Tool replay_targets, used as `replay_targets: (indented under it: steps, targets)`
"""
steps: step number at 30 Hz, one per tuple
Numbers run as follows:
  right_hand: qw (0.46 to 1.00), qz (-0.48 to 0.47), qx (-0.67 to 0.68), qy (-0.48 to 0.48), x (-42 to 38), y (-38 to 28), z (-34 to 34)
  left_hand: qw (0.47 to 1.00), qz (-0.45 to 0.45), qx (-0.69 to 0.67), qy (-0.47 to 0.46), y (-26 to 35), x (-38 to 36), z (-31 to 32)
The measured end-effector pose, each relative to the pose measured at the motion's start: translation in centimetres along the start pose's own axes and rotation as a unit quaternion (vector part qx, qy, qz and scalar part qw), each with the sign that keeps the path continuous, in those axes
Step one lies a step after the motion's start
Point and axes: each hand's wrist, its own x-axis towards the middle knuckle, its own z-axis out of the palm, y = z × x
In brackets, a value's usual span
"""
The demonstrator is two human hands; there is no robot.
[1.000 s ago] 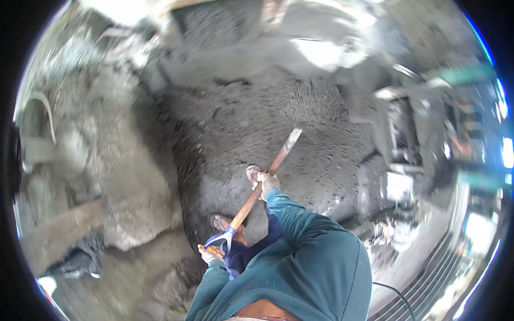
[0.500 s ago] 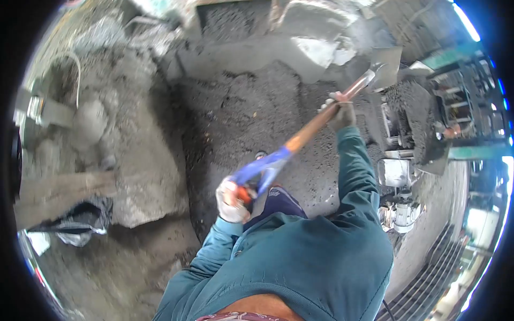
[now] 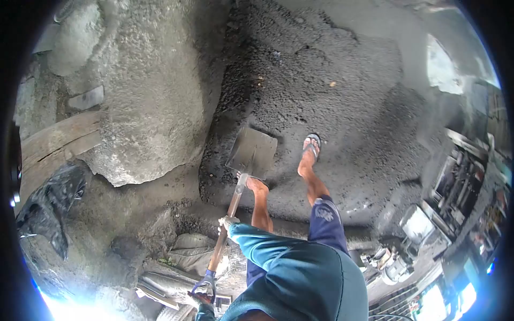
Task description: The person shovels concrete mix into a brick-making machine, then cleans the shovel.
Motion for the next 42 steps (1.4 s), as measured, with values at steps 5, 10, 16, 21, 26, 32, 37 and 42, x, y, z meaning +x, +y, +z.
replay_targets:
  steps: [5,10,16,21,26,32,37,42]
  targets:
    - [0.979,-0.041,0.048,-0.194,5.5,-22.6,-0.6,0.993,0.104,-0.062,0.015,-0.2,-1.1,26.7]
    - [0.978,-0.198,0.028,-0.065,4.9,-30.4,-3.9,0.995,0.091,-0.048,0.017,-1.4,-9.7,36.4]
    - [0.969,-0.218,0.080,-0.091,-0.1,-26.9,-8.5,0.994,0.101,-0.048,-0.006,-5.9,-7.7,30.5]
    - [0.937,-0.311,0.153,-0.038,-11.0,-26.8,-12.9,0.988,0.025,-0.006,-0.152,-3.0,-8.5,31.1]
    - [0.847,-0.456,0.273,-0.021,-28.0,-29.3,-19.4,0.906,-0.047,0.081,-0.412,-0.8,-14.6,39.2]
    - [0.651,-0.685,0.326,-0.015,-52.0,-30.1,-29.6,0.738,-0.094,0.133,-0.655,-1.1,-34.7,46.3]
    - [0.561,-0.772,0.277,-0.112,-66.7,-28.3,-38.2,0.297,0.617,0.054,-0.727,3.7,-54.6,39.1]
    - [0.592,-0.760,0.247,-0.107,-63.2,-28.2,-32.0,0.434,0.460,0.103,-0.767,5.1,-48.2,37.3]
